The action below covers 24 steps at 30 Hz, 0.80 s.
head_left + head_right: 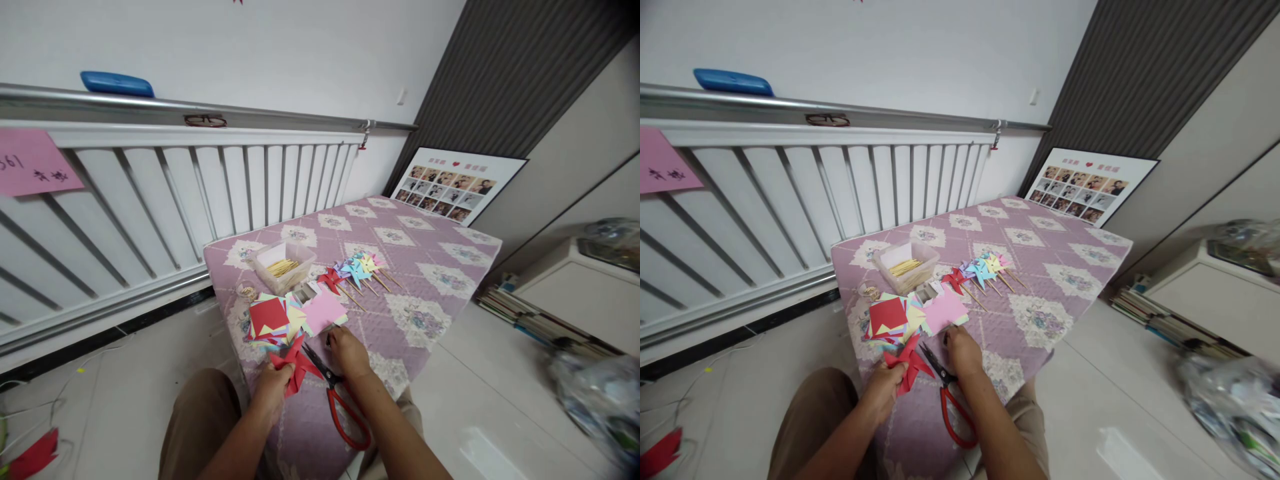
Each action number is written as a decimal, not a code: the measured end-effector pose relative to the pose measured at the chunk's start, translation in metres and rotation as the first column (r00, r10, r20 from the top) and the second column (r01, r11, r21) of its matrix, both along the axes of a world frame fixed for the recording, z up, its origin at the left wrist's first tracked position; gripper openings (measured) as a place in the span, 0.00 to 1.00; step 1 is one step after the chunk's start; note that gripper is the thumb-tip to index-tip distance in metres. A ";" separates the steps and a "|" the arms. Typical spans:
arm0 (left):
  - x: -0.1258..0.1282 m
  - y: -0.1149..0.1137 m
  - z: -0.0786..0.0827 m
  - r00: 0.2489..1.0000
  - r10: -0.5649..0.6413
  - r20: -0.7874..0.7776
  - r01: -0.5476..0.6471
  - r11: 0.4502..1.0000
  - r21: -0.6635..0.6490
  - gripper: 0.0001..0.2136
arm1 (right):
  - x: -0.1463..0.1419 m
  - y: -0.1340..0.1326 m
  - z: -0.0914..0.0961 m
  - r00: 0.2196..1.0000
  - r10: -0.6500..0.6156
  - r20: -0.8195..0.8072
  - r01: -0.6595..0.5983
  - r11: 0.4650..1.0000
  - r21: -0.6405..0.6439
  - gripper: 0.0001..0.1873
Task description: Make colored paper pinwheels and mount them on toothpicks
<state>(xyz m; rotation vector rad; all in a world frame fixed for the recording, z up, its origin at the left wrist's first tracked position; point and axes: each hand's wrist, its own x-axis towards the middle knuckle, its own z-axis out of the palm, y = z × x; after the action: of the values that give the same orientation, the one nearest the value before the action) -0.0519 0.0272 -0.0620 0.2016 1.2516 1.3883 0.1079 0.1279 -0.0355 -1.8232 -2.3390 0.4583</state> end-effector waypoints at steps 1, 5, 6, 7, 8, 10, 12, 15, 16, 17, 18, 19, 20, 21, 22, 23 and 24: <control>0.000 0.000 0.000 1.000 -0.001 0.005 0.001 1.000 0.004 0.10 | 0.001 0.000 0.000 1.000 -0.005 -0.014 0.005 1.000 0.001 0.10; -0.001 -0.001 0.001 1.000 -0.005 0.026 0.004 1.000 0.018 0.11 | 0.006 -0.001 0.001 0.995 -0.043 -0.088 0.043 0.999 0.005 0.10; -0.001 -0.001 0.002 1.000 -0.006 0.030 0.005 1.000 0.021 0.11 | 0.007 -0.001 0.001 0.992 -0.053 -0.112 0.053 0.999 0.004 0.10; -0.001 -0.001 0.002 0.999 -0.006 0.033 0.006 1.000 0.022 0.11 | 0.009 -0.001 0.001 0.989 -0.061 -0.138 0.062 0.998 0.003 0.10; -0.001 -0.001 0.002 0.999 -0.007 0.036 0.006 1.000 0.022 0.11 | 0.010 -0.001 0.000 0.983 -0.067 -0.168 0.067 0.998 -0.001 0.11; -0.001 -0.001 0.001 0.999 -0.010 0.043 0.009 1.000 0.022 0.11 | 0.012 -0.002 -0.002 0.969 -0.078 -0.235 0.077 0.997 -0.016 0.11; -0.001 -0.001 -0.001 0.999 -0.012 0.050 0.011 1.000 0.023 0.12 | 0.014 -0.001 -0.004 0.947 -0.099 -0.304 0.091 0.995 -0.041 0.11; -0.001 -0.001 -0.002 0.999 -0.007 0.050 0.006 1.000 0.020 0.12 | 0.019 0.000 -0.007 0.902 -0.148 -0.405 0.118 0.988 -0.097 0.11; -0.001 -0.001 -0.002 0.999 -0.004 0.047 0.004 1.000 0.018 0.12 | 0.020 0.001 -0.008 0.885 -0.167 -0.435 0.127 0.985 -0.120 0.11; -0.001 -0.001 -0.002 0.999 -0.003 0.045 0.002 1.000 0.014 0.12 | 0.021 0.001 -0.010 0.866 -0.187 -0.463 0.135 0.980 -0.145 0.11; -0.001 -0.001 -0.001 0.999 -0.001 0.045 0.001 1.000 0.009 0.11 | 0.022 0.001 -0.011 0.848 -0.207 -0.488 0.142 0.975 -0.169 0.11; -0.001 -0.001 0.000 0.999 0.000 0.046 -0.001 1.000 0.003 0.11 | 0.023 0.001 -0.012 0.831 -0.227 -0.507 0.148 0.970 -0.192 0.11; 0.000 -0.002 0.001 0.999 0.004 0.048 -0.004 1.000 -0.002 0.12 | 0.024 0.000 -0.014 0.817 -0.245 -0.522 0.153 0.965 -0.214 0.11; 0.000 -0.002 0.002 0.999 0.009 0.051 -0.009 1.000 -0.006 0.12 | 0.024 0.000 -0.015 0.806 -0.260 -0.532 0.156 0.960 -0.232 0.11; 0.000 -0.002 0.003 0.998 0.015 0.054 -0.014 1.000 -0.009 0.13 | 0.025 -0.001 -0.016 0.797 -0.271 -0.539 0.159 0.956 -0.246 0.11; 0.000 -0.002 0.004 0.998 0.019 0.056 -0.018 1.000 -0.010 0.13 | 0.025 -0.002 -0.016 0.791 -0.279 -0.544 0.162 0.954 -0.254 0.11; 0.000 -0.002 0.005 0.998 0.021 0.058 -0.020 1.000 -0.008 0.13 | 0.025 -0.002 -0.016 0.787 -0.282 -0.548 0.164 0.953 -0.255 0.11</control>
<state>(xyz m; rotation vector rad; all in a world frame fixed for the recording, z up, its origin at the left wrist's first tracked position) -0.0518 0.0252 -0.0567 0.1430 1.2136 1.3976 0.1331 0.1260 -0.0519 -1.6854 -1.6859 1.0685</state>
